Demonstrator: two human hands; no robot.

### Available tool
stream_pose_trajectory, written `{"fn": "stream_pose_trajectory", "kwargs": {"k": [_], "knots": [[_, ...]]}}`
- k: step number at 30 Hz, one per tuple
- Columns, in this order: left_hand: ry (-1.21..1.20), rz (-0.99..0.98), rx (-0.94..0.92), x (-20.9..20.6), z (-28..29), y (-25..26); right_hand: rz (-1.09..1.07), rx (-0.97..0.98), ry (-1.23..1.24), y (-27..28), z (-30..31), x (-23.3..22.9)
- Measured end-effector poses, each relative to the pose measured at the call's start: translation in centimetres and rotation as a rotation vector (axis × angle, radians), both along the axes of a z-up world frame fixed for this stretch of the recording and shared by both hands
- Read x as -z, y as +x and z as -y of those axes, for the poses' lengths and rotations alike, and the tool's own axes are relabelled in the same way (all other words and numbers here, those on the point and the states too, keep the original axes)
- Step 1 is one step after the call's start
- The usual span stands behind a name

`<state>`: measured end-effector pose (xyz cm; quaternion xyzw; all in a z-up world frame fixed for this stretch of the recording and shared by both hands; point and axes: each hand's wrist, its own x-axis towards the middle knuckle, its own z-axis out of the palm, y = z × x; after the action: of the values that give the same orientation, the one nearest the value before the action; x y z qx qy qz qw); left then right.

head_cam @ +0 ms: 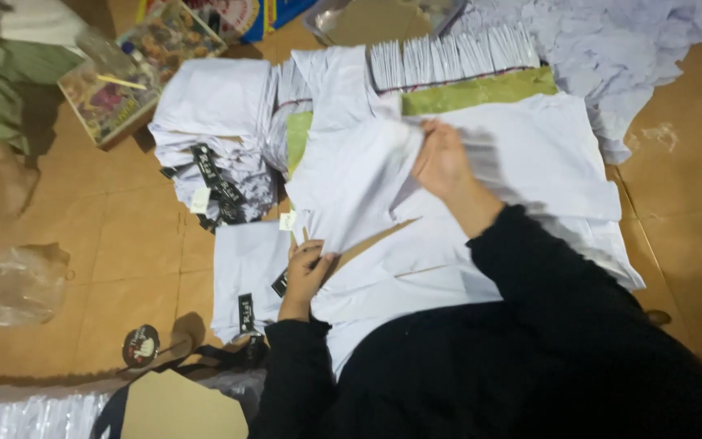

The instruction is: The person folds white t-shirts on the floor. They place a cardboard insert inside each shirt, fold the sleeves and sides, and then fold the bottom up. The folded shirts are stacked on top of each other.

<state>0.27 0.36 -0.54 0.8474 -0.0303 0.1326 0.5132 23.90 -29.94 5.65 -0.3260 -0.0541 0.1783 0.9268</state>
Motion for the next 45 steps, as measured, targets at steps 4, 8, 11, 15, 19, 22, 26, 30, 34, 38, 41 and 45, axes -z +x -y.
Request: {"fn": "stream_pose_trajectory", "kwargs": {"k": [4,8,11,15,19,22,26,30,34,38,41,45], "knots": [[0.119,0.043,-0.013,3.0,-0.4,0.2,0.432,-0.005,0.207,-8.4,7.0,-10.8],[0.098,0.025,0.021,-0.7,0.6,-0.4,0.731,0.073,-0.102,-14.7,15.6,-14.1],[0.084,0.053,0.057,-1.3,0.7,-0.7,0.892,-0.079,-0.056,-18.6,21.1,-14.1],[0.038,0.070,0.056,-0.9,0.5,-0.6,0.882,0.038,-0.096,-26.2,19.9,-21.4],[0.053,0.107,0.090,-0.5,0.0,-0.5,1.118,-0.351,-0.328,-24.9,25.1,-21.7],[0.051,0.094,0.093,-0.9,0.2,-0.5,1.198,-0.530,-0.463,-21.3,27.8,-20.1],[0.082,0.124,0.116,-0.7,0.0,-0.6,0.277,0.758,-1.126,-20.1,33.7,-5.8],[0.048,0.138,0.101,-1.7,0.3,-0.7,0.171,0.630,-1.508,-15.0,32.4,-0.6],[0.080,0.130,0.062,-1.2,0.0,-0.4,0.803,0.850,-2.115,-13.2,32.1,3.4],[0.089,0.116,0.044,-1.0,0.2,-0.6,0.903,0.815,-2.080,-17.3,19.4,-3.1],[-0.010,0.083,-0.003,-2.9,1.6,-1.0,1.123,0.542,-1.953,-18.6,14.9,0.0],[-0.066,0.075,-0.013,-2.7,1.4,-1.1,0.943,0.258,-2.129,-17.6,16.0,2.3]]}}
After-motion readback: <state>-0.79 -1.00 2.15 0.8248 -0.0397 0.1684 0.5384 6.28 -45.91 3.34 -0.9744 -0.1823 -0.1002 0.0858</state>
